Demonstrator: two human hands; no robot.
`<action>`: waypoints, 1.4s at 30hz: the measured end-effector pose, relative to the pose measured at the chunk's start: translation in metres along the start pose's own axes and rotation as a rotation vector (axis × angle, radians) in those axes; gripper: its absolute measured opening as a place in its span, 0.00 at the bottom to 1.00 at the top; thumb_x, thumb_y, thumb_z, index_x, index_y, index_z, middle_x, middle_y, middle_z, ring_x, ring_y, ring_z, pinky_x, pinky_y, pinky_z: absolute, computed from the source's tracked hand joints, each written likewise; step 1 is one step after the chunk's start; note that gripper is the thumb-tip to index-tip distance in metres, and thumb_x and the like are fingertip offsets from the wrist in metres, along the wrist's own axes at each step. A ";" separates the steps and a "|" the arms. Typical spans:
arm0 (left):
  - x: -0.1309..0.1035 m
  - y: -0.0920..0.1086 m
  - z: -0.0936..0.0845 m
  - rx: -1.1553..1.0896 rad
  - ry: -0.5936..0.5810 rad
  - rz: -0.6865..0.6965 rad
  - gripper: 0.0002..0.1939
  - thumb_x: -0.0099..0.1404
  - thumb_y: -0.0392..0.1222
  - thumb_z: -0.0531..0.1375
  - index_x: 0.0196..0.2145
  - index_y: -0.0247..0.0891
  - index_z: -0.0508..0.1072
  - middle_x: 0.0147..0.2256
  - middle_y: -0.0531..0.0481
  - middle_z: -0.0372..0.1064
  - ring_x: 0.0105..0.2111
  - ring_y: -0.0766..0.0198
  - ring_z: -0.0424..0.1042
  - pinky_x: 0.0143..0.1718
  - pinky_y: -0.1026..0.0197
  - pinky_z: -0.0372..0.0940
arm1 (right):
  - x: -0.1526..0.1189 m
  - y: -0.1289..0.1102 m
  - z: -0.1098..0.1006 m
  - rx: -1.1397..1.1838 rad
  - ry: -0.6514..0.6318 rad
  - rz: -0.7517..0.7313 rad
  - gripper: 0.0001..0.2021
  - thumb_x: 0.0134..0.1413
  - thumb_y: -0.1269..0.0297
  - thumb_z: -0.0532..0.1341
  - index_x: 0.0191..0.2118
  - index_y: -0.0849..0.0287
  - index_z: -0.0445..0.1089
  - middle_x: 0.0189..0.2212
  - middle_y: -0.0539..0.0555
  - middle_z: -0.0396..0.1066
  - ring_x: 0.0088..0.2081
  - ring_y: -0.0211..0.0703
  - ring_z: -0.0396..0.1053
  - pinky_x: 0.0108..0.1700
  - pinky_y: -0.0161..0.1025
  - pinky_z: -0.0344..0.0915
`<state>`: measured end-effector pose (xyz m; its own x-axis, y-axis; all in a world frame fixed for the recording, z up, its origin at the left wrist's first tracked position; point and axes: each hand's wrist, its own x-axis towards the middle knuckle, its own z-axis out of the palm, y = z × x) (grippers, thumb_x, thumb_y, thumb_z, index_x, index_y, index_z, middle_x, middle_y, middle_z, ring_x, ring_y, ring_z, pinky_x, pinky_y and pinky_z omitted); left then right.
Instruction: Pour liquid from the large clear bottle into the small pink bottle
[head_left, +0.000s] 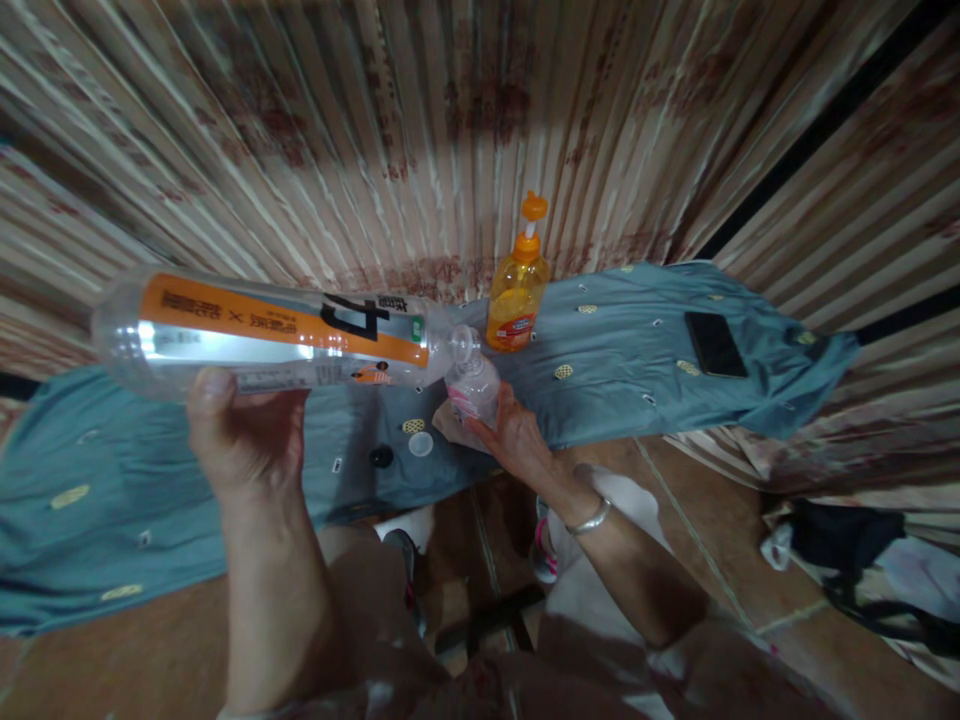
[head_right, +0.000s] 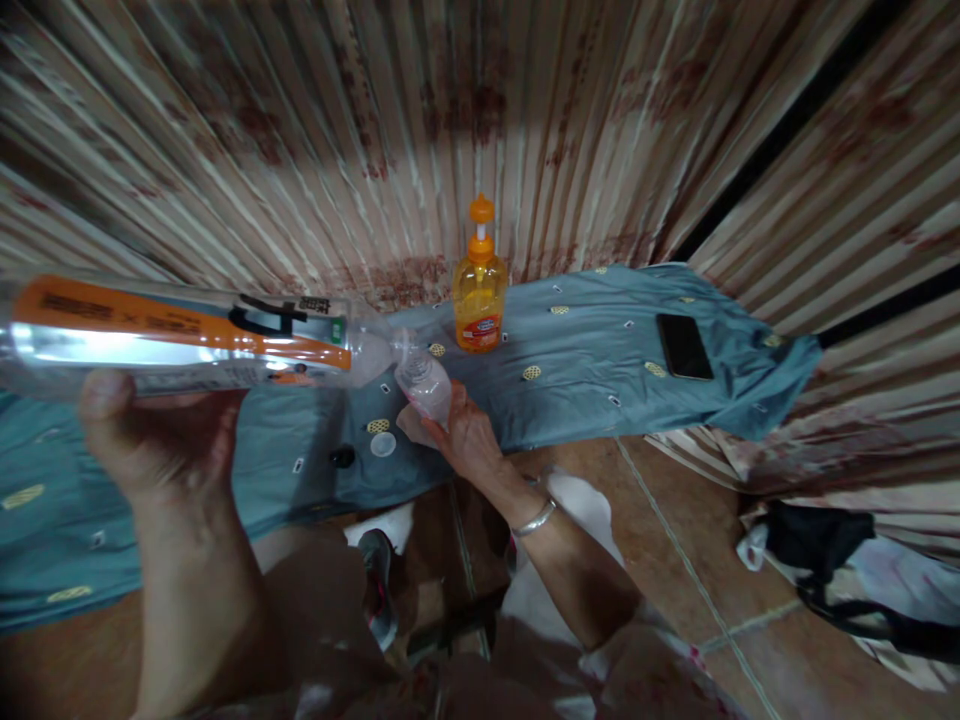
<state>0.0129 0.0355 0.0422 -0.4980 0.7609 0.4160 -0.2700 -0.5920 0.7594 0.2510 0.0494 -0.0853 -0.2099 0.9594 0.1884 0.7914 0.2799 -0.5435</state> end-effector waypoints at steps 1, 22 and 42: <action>0.000 0.000 0.001 0.001 0.000 -0.001 0.40 0.45 0.47 0.73 0.57 0.53 0.72 0.47 0.52 0.77 0.53 0.50 0.76 0.41 0.58 0.76 | 0.000 0.000 0.000 0.006 0.000 0.000 0.26 0.64 0.57 0.64 0.62 0.63 0.61 0.45 0.66 0.79 0.43 0.55 0.80 0.42 0.47 0.78; 0.001 -0.001 0.000 0.020 0.012 -0.002 0.40 0.43 0.49 0.73 0.57 0.52 0.73 0.46 0.51 0.77 0.53 0.48 0.75 0.41 0.56 0.76 | 0.000 -0.001 -0.001 0.020 -0.001 -0.002 0.26 0.63 0.58 0.65 0.61 0.66 0.61 0.44 0.69 0.79 0.42 0.59 0.80 0.40 0.50 0.78; -0.001 0.003 0.009 0.075 0.028 0.001 0.39 0.44 0.49 0.70 0.57 0.55 0.72 0.48 0.51 0.76 0.55 0.44 0.73 0.49 0.47 0.74 | -0.001 0.003 0.002 0.028 -0.011 -0.035 0.28 0.65 0.59 0.63 0.66 0.63 0.57 0.47 0.68 0.79 0.45 0.57 0.80 0.44 0.51 0.78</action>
<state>0.0195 0.0355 0.0486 -0.5212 0.7519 0.4036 -0.2079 -0.5706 0.7945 0.2523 0.0488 -0.0882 -0.2437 0.9492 0.1992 0.7673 0.3143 -0.5590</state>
